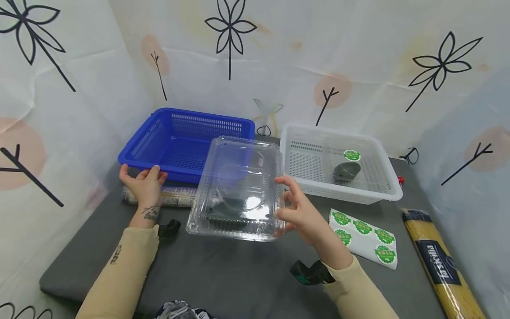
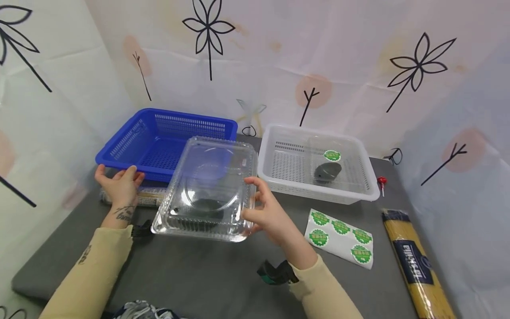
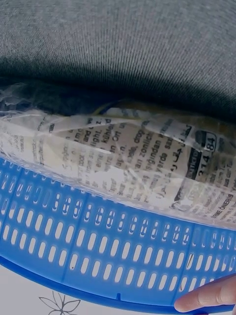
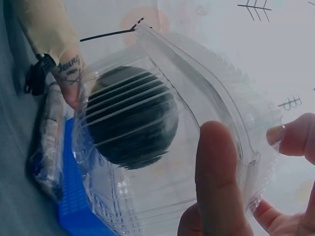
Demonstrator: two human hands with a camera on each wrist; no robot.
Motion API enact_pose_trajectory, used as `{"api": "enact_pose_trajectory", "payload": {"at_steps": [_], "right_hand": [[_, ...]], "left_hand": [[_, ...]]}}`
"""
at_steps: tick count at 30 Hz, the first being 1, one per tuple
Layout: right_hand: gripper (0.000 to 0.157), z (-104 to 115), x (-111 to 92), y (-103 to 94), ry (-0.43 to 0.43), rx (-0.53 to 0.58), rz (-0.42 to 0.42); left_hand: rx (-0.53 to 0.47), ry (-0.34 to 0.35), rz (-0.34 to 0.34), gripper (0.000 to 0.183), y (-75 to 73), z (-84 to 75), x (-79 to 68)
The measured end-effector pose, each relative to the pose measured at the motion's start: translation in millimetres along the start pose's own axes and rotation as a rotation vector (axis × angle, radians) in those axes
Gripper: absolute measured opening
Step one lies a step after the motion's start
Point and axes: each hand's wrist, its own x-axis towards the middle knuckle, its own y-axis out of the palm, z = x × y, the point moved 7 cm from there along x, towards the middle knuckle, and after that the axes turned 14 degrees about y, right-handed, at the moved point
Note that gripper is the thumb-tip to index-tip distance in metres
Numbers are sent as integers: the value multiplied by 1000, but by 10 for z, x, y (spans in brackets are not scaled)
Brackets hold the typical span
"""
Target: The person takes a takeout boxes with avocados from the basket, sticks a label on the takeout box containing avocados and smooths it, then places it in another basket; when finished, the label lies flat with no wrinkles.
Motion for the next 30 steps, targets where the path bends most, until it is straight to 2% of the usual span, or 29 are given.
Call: {"api": "enact_pose_trajectory", "payload": {"at_steps": [5,9,13,17,20,30], "right_hand": [[69,-198,-286,-51,-20,-24,41],[70,-335,-471,-64,-77,6,90],[70,-509,-609,-99,-101,43,99],[71,-694,-689,-157,-86,48,72],[72,-823,-700,-209,-44,37,28],[75,-1118,-593,-391,82,54,-123]], "left_hand": [[6,-13,2,87,17,-24,-19],[9,-26,5,88,12,-12,-7],[7,-35,-1,88,14,-8,5],[2,-33,5,87,-1,-6,32],[2,-30,9,86,-27,1,63],[9,-42,12,88,-23,57,70]]}}
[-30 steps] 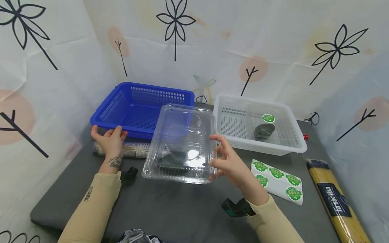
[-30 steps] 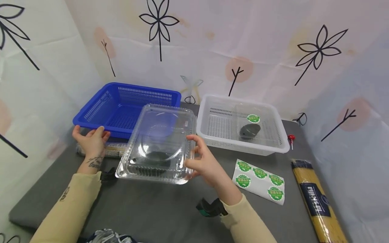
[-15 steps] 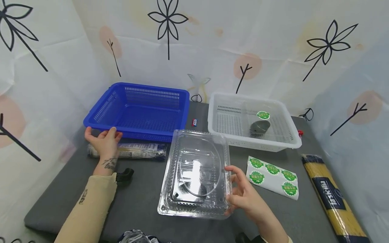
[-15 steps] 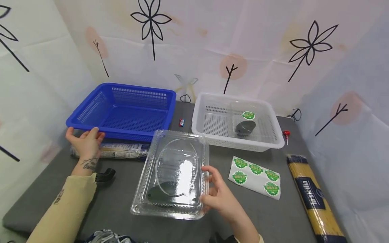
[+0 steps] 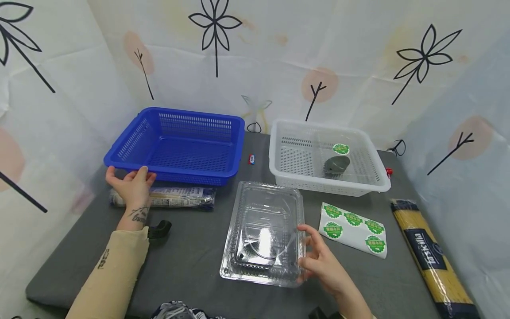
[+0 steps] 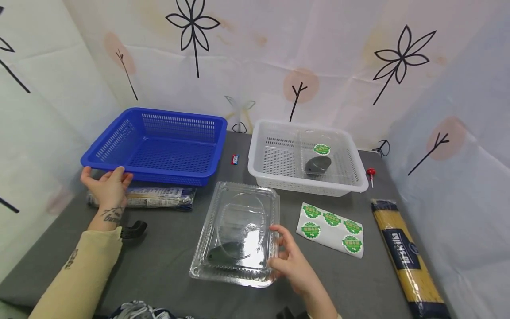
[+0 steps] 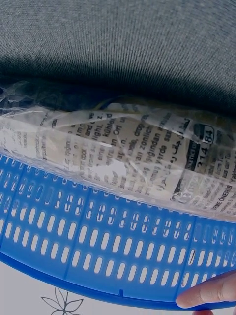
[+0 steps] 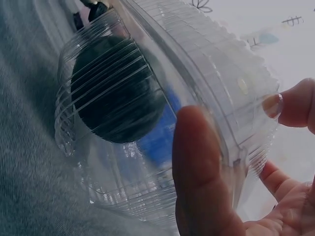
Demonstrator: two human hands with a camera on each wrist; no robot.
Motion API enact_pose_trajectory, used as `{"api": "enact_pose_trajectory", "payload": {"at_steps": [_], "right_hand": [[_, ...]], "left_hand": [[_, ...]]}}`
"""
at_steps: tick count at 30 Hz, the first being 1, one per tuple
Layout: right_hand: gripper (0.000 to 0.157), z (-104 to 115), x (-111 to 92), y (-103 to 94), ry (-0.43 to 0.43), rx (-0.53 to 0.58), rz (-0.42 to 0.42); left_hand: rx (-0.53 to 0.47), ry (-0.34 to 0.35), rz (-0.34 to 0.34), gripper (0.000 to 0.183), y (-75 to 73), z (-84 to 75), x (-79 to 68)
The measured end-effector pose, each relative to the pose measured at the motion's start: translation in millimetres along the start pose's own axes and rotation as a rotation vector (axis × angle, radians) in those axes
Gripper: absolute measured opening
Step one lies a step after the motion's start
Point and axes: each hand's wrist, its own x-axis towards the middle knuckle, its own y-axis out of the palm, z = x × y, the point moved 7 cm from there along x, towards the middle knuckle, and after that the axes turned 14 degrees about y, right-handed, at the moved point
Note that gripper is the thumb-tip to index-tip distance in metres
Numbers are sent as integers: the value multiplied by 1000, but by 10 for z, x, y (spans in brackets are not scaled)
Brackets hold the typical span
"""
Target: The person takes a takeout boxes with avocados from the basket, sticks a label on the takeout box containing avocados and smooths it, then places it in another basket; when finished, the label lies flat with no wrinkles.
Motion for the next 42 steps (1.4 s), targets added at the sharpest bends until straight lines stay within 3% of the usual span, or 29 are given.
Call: {"api": "enact_pose_trajectory", "payload": {"at_steps": [6,8,10,12,14,17,20,22,24,29,42], "right_hand": [[76,-71,118,-76,24,6,-46],[75,-83,142,-93,24,1,-56],[75,-85,157,-103,20,-3,-63],[75,-85,168,-108,21,-2,-66],[75,-82,177,-111,25,0,-66],[75,-71,182,-116,28,-1,-64],[75,-59,184,-123,33,-6,-66],[75,-55,187,-129,39,-7,-73],[76,-50,191,-132,42,-10,-80],[76,-54,204,-145,61,-28,-111],[75,-33,223,-172,67,-62,-150]], "left_hand": [[8,-14,1,89,-22,37,10],[11,-37,15,90,7,9,-51],[29,-104,46,88,87,-77,-211],[68,-187,106,84,251,-231,-481],[156,-272,266,77,474,-395,-829],[334,-330,634,66,813,-556,-1398],[449,-339,1000,64,1002,-565,-1916],[467,-366,1135,65,1051,-534,-2176],[458,-393,1207,68,1078,-501,-2359],[431,-424,1230,75,1101,-429,-2522],[397,-414,1190,67,1115,-351,-2521]]}}
